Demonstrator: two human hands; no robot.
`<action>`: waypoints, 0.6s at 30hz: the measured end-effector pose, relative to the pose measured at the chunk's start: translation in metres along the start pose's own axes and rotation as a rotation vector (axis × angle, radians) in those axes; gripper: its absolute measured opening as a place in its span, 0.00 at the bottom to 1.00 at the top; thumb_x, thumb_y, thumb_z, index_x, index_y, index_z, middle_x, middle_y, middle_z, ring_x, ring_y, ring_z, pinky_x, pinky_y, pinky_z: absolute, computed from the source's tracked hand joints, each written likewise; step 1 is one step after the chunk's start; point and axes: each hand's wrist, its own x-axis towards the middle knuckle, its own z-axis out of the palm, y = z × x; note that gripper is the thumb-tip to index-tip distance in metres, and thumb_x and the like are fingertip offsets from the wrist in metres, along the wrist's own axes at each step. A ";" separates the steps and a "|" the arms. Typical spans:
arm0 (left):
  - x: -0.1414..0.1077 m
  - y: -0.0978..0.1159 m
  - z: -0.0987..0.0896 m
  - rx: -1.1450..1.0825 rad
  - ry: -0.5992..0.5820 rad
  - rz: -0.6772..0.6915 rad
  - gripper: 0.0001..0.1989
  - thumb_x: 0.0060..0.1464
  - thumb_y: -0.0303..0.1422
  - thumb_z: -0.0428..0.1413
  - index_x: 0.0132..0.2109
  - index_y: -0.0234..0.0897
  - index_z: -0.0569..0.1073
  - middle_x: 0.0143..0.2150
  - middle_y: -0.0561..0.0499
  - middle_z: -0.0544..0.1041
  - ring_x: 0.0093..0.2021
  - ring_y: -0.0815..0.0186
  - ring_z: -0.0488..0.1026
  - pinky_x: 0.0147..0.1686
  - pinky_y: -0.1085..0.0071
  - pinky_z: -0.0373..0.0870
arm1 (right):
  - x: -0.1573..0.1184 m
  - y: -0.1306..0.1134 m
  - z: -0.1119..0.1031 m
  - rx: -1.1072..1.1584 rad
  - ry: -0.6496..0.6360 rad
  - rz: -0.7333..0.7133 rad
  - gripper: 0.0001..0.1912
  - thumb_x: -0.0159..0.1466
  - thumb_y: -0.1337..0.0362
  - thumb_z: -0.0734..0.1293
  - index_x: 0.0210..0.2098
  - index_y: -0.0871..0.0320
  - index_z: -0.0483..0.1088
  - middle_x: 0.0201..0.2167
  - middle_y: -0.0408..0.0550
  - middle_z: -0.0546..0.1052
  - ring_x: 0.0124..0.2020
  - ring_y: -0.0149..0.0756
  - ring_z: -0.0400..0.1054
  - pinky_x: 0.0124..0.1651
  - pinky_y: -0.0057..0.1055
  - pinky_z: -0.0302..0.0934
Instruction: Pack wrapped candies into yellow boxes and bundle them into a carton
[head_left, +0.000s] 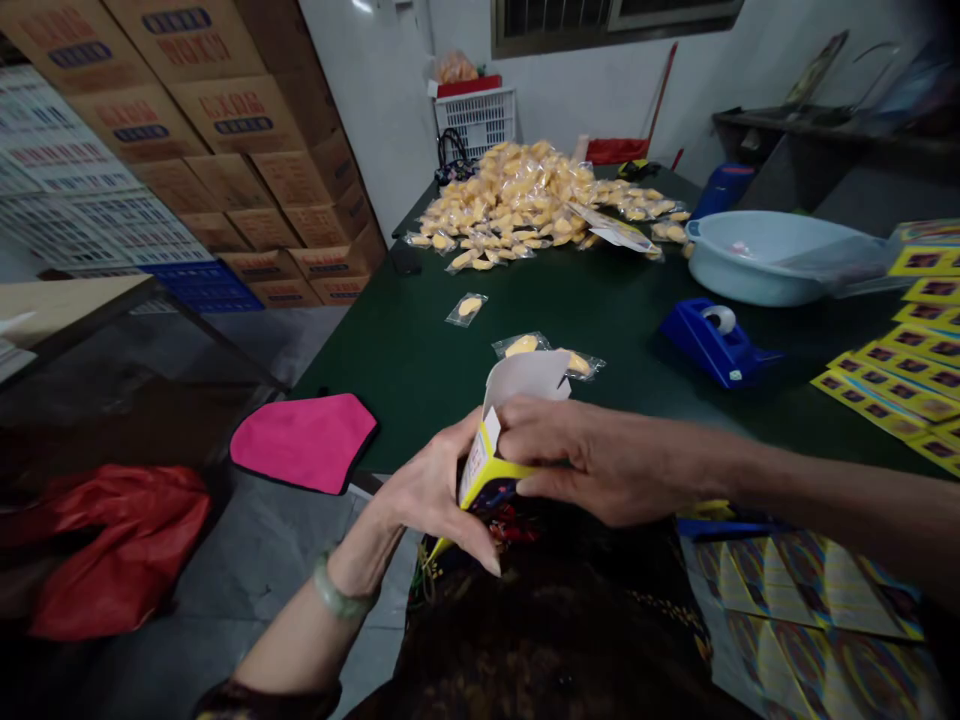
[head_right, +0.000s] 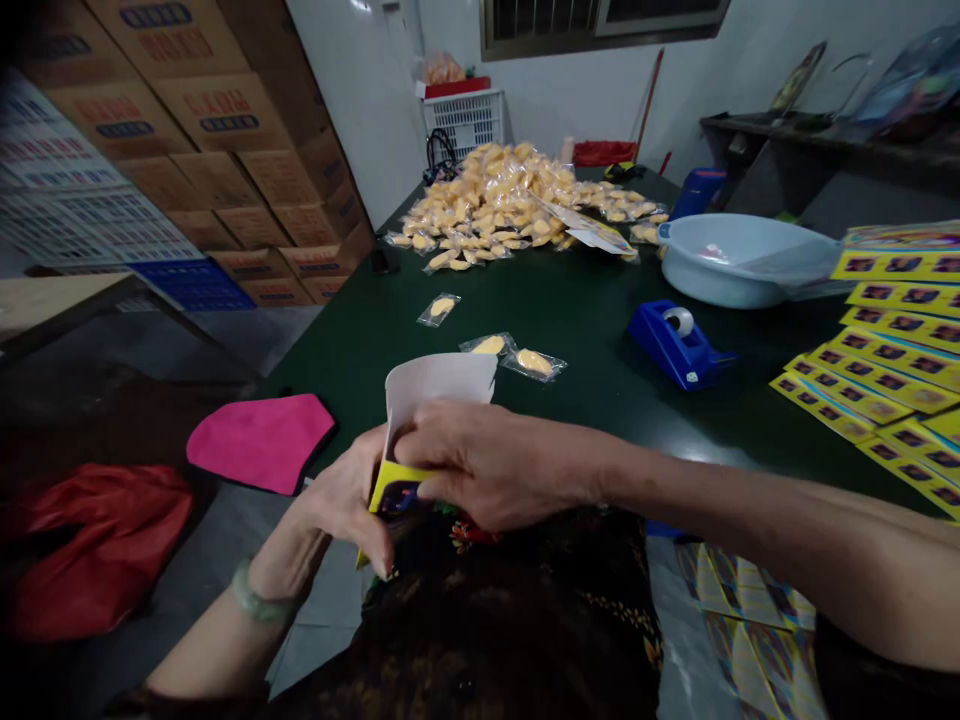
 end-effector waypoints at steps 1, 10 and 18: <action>0.003 0.002 0.003 -0.017 0.006 0.008 0.48 0.27 0.50 0.70 0.57 0.35 0.67 0.50 0.42 0.75 0.51 0.51 0.72 0.50 0.60 0.71 | -0.002 -0.003 0.004 -0.014 0.007 -0.025 0.11 0.62 0.74 0.63 0.24 0.57 0.64 0.31 0.45 0.70 0.36 0.31 0.64 0.39 0.27 0.62; 0.015 -0.002 0.004 -0.018 0.136 -0.052 0.14 0.41 0.38 0.67 0.26 0.33 0.73 0.22 0.54 0.71 0.21 0.70 0.66 0.21 0.73 0.67 | -0.016 0.002 0.015 -0.201 0.190 0.045 0.07 0.64 0.72 0.57 0.34 0.59 0.66 0.35 0.51 0.74 0.35 0.36 0.66 0.38 0.35 0.64; 0.049 -0.004 -0.010 0.161 0.358 0.058 0.24 0.38 0.46 0.67 0.42 0.38 0.77 0.41 0.47 0.77 0.44 0.56 0.74 0.47 0.60 0.73 | -0.018 0.007 0.011 -0.536 0.424 -0.035 0.14 0.63 0.77 0.53 0.38 0.63 0.67 0.42 0.57 0.75 0.45 0.42 0.69 0.45 0.40 0.65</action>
